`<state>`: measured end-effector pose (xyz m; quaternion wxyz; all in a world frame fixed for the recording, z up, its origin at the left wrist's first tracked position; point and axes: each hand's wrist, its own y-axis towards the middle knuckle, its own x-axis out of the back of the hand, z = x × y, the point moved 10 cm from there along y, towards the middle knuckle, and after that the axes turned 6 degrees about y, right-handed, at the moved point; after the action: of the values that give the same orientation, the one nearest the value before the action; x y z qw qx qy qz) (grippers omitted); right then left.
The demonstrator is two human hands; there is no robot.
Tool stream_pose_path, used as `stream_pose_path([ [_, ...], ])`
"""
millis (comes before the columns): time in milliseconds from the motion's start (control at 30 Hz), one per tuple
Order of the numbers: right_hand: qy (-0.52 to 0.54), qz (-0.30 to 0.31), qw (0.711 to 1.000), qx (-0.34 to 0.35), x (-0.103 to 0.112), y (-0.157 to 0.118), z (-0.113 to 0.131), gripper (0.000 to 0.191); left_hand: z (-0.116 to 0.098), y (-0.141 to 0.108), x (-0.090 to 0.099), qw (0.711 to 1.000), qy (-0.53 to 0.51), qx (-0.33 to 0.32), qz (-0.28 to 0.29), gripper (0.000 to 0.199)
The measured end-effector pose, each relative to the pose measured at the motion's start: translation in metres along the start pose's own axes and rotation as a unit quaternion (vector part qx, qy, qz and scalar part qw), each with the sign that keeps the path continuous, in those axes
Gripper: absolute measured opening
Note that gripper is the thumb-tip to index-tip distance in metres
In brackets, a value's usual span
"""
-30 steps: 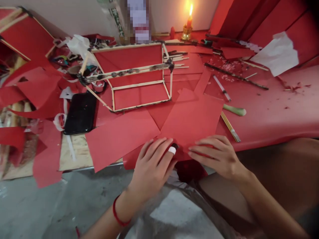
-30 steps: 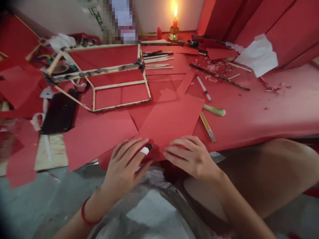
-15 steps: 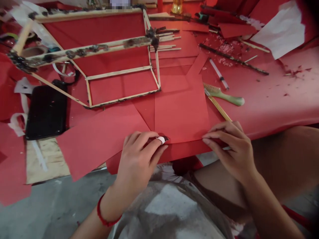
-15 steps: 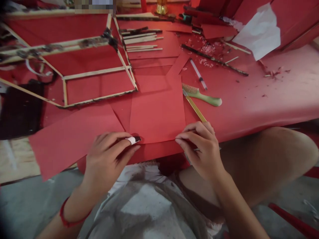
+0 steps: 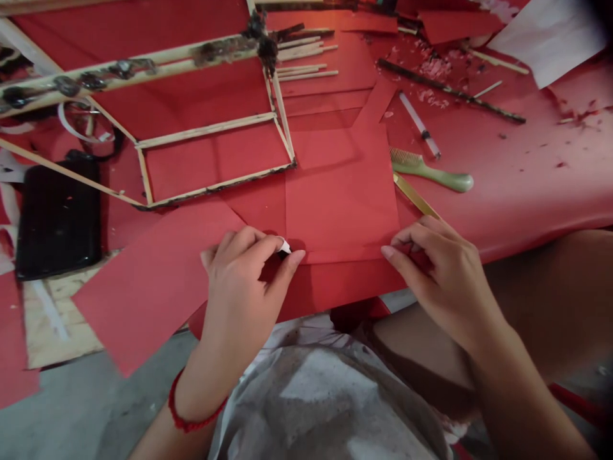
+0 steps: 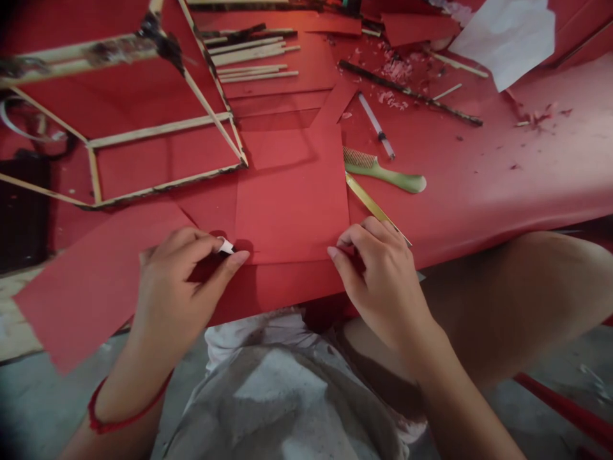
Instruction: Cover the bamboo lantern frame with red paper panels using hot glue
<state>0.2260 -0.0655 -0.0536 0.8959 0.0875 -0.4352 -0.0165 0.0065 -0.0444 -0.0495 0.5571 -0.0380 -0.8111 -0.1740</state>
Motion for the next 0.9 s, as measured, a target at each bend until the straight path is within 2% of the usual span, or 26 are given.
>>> stream_pose_path([
  [200,-0.03,-0.014,0.999,-0.004,0.0,-0.002,0.002,0.014,-0.001,-0.001,-0.002,1.0,0.029,0.013,-0.002,0.016],
  [367,-0.055,-0.056,0.997,-0.005,0.001,-0.007,0.001,0.01,-0.002,0.0,-0.004,0.996,0.083,0.02,0.014,0.015],
  [467,-0.055,-0.093,0.994,-0.005,0.003,-0.012,0.0,0.006,-0.015,-0.004,0.005,0.993,0.117,0.0,-0.031,0.01],
  [567,-0.045,-0.113,0.993,-0.007,0.003,-0.015,0.0,0.005,-0.044,-0.016,0.015,0.989,0.1,-0.045,-0.097,0.004],
  [600,-0.041,-0.115,0.992,-0.007,0.002,-0.016,-0.001,0.005,-0.058,-0.021,0.013,0.99,0.073,-0.076,-0.096,0.01],
  [667,-0.035,-0.116,0.993,-0.006,0.002,-0.016,-0.001,0.006,-0.085,-0.031,-0.005,0.988,0.019,-0.153,-0.028,0.021],
  [733,-0.031,-0.117,0.993,-0.004,0.002,-0.015,-0.001,0.007,-0.098,-0.039,-0.021,0.984,0.015,-0.177,0.026,0.029],
  [800,-0.028,-0.118,0.993,-0.003,0.002,-0.015,-0.001,0.007,-0.099,-0.042,-0.028,0.984,0.026,-0.171,0.042,0.034],
  [900,-0.028,-0.124,0.992,-0.003,0.003,-0.015,-0.002,0.01,-0.09,-0.043,-0.029,0.987,0.052,-0.147,0.03,0.038],
])
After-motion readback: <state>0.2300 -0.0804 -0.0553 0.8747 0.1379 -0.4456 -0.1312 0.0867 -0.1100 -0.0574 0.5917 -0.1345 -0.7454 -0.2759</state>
